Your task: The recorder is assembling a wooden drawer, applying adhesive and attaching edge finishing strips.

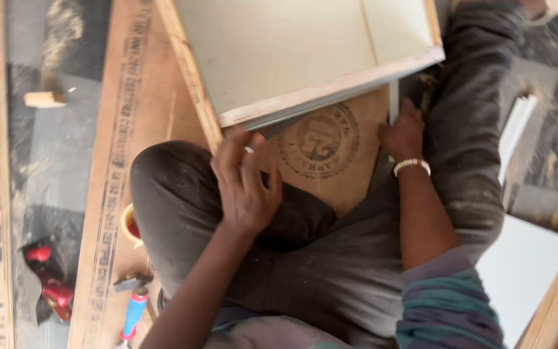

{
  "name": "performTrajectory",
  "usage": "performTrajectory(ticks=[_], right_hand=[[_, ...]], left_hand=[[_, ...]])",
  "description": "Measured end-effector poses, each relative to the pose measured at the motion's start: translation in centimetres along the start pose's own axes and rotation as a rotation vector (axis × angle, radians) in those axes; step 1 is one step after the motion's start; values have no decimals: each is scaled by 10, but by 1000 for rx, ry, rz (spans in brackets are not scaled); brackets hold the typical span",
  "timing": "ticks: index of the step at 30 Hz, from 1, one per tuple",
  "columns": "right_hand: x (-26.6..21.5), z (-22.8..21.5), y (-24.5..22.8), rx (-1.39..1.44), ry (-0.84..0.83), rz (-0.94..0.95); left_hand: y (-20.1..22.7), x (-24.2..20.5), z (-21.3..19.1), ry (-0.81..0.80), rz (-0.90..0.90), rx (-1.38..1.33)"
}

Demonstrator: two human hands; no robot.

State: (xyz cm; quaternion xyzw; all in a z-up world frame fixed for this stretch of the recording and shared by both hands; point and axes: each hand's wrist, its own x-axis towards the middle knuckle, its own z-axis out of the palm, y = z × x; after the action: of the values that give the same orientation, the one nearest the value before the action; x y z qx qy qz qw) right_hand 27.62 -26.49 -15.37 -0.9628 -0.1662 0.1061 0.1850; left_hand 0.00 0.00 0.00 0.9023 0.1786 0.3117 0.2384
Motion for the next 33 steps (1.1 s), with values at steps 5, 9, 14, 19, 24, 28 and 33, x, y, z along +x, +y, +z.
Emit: performTrajectory(ticks=[5, 9, 14, 19, 24, 28, 33], right_hand=[[-10, -6, -31, -69, 29, 51], [-31, 14, -57, -437, 170, -484], [-60, 9, -185, -90, -260, -625], [-66, 26, -220, -210, -271, -772], [-59, 37, -205, -279, -326, -656], [-56, 9, -190, -271, -269, -717], [-76, -85, -170, 12, -408, -501]], left_hand=[[-11, 6, -18, 96, -84, 204], [-46, 29, -17, -154, -286, 170], [-74, 28, -4, 70, -141, -41], [-115, 44, -9, 110, -204, -126], [-114, 71, -22, 151, -262, -122], [-128, 62, -15, 159, -244, -91], [-114, 69, -28, 157, -484, -277]])
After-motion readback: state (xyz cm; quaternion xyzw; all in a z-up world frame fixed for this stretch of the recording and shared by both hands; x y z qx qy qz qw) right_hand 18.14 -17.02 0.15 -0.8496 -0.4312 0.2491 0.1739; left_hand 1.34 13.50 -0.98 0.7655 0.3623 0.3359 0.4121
